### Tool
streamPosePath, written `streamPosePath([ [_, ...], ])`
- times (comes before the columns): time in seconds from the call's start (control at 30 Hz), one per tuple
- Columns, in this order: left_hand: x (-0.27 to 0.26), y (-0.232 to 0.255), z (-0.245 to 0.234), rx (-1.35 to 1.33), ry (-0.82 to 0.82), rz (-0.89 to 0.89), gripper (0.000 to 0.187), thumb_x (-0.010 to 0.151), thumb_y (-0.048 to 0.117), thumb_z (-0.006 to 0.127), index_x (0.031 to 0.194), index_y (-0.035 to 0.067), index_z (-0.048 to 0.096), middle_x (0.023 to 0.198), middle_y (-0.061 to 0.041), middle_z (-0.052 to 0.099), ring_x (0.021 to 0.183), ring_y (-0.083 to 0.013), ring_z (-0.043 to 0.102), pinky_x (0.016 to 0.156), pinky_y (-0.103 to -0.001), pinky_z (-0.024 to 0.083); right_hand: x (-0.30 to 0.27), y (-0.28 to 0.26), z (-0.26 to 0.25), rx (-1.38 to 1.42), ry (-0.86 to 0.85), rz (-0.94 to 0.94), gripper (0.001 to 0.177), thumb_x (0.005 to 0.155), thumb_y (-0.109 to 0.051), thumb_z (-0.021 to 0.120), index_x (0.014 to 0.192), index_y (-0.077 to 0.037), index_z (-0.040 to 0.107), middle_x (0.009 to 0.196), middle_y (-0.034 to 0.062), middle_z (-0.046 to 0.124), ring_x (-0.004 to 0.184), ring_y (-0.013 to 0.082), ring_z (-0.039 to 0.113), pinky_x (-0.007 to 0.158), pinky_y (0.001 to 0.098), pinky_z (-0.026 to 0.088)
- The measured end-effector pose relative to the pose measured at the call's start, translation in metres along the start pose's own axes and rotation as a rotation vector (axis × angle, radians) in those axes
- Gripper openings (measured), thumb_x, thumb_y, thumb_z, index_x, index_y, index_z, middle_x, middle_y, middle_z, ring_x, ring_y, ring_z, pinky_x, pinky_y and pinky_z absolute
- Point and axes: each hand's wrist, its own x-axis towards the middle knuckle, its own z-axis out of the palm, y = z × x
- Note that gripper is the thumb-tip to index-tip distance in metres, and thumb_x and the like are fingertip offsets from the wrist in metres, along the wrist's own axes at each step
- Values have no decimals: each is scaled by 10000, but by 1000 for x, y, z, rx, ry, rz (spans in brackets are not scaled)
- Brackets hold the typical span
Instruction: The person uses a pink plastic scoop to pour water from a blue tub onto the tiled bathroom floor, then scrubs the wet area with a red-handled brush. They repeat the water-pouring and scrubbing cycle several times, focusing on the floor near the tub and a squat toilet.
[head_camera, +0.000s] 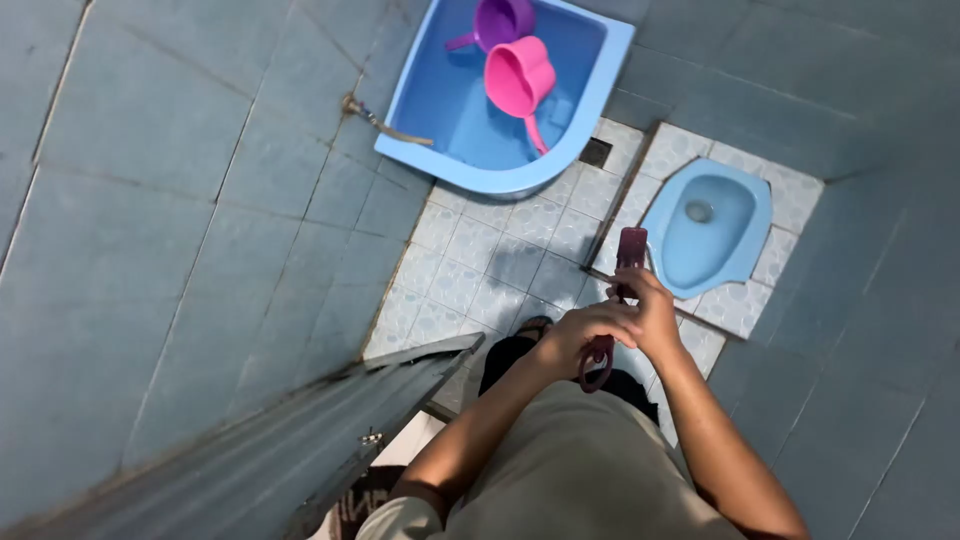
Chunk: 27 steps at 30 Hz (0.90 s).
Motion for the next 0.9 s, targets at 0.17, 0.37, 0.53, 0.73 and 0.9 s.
streamPosePath([
  [0.17, 8, 33, -7, -65, 78, -83, 328, 741, -22, 641, 1045, 83, 705, 1304, -129, 673, 1214, -292, 658, 999, -351, 525, 9, -19, -5, -4, -73, -43, 404, 701, 27, 778, 1101, 32, 718, 1163, 170, 693, 977, 317, 722, 845, 383, 578],
  [0.37, 8, 27, 15, -213, 104, -130, 166, 846, -32, 701, 964, 84, 702, 1317, -121, 682, 1120, -268, 670, 963, -357, 509, -10, 6, -18, 56, -74, -10, 387, 725, 68, 758, 1106, 31, 706, 1194, 174, 680, 987, 270, 723, 822, 336, 604],
  [0.53, 28, 40, 36, -19, 113, -2, 257, 800, 25, 836, 946, 61, 628, 1226, -104, 689, 1225, -280, 637, 1093, -406, 503, -34, 39, -33, 39, 9, 100, 421, 753, 133, 691, 1156, 12, 689, 1071, 135, 704, 945, 229, 744, 836, 316, 614],
  [0.73, 21, 16, 59, -155, 80, -188, 174, 916, 31, 772, 975, 58, 610, 1219, -78, 715, 1187, -246, 706, 1037, -352, 564, -43, 30, -48, 32, 50, 249, 436, 735, 127, 737, 1151, 2, 692, 942, 93, 686, 810, 170, 693, 737, 310, 568],
  [0.9, 12, 17, 61, -73, 177, -112, 206, 877, 11, 813, 1013, 53, 665, 1080, -77, 717, 1059, -230, 704, 1122, -388, 525, -42, 40, -29, 206, 0, 236, 287, 842, 118, 699, 1111, 18, 709, 963, 88, 714, 852, 158, 704, 745, 302, 586],
])
